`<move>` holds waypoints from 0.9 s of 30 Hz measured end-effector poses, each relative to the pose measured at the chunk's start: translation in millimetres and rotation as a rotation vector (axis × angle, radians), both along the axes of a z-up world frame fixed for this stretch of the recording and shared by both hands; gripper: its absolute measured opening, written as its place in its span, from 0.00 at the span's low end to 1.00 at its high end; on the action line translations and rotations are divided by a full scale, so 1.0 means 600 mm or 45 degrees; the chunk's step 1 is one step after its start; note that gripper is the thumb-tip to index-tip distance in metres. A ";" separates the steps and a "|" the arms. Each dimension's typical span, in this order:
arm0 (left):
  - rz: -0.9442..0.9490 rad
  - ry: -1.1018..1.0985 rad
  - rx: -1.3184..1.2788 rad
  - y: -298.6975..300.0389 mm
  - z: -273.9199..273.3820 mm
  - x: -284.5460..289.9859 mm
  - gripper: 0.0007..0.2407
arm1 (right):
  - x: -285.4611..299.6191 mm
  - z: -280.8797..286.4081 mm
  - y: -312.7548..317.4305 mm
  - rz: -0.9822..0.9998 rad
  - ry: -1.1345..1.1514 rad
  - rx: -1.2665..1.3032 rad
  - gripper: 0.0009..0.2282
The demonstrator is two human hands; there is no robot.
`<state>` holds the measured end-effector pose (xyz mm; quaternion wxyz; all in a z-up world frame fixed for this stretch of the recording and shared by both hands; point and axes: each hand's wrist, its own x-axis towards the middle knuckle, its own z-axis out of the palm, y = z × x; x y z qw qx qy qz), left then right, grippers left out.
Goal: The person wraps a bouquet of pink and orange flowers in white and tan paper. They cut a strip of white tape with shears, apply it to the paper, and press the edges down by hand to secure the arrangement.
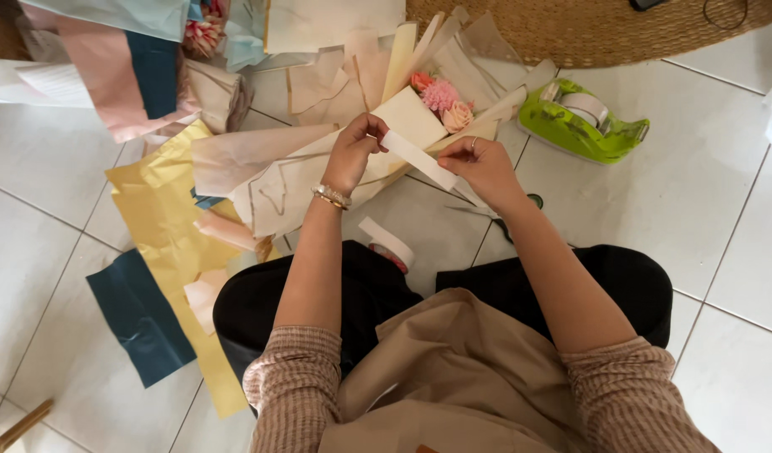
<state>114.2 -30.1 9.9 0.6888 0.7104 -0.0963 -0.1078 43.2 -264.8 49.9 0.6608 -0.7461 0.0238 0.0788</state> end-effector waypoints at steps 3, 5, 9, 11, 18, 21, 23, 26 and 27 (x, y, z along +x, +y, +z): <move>0.008 0.009 0.003 0.003 -0.009 0.035 0.14 | 0.009 0.009 0.006 0.006 0.087 0.062 0.12; 0.001 0.031 0.030 0.002 -0.016 0.059 0.13 | 0.032 -0.038 -0.002 -0.006 0.090 0.058 0.09; 0.076 -0.025 0.288 -0.014 -0.021 0.109 0.06 | 0.079 -0.105 -0.004 -0.116 0.100 0.144 0.09; 0.132 -0.087 0.470 -0.029 -0.056 0.141 0.05 | 0.103 -0.115 0.003 -0.142 0.093 0.105 0.08; 0.145 -0.211 0.971 -0.069 -0.168 0.229 0.03 | 0.155 -0.164 0.009 -0.084 0.099 -0.482 0.04; 0.162 -0.169 0.974 -0.077 -0.194 0.231 0.02 | 0.163 -0.158 0.003 -0.052 0.187 -0.617 0.04; 0.194 -0.116 0.910 -0.086 -0.180 0.223 0.02 | 0.167 -0.114 0.008 -0.026 0.281 -0.678 0.03; 0.232 -0.090 0.881 -0.099 -0.170 0.212 0.03 | 0.167 -0.101 0.007 -0.008 0.369 -0.721 0.03; 0.243 -0.121 0.918 -0.102 -0.167 0.210 0.03 | 0.167 -0.104 0.006 -0.019 0.358 -0.705 0.04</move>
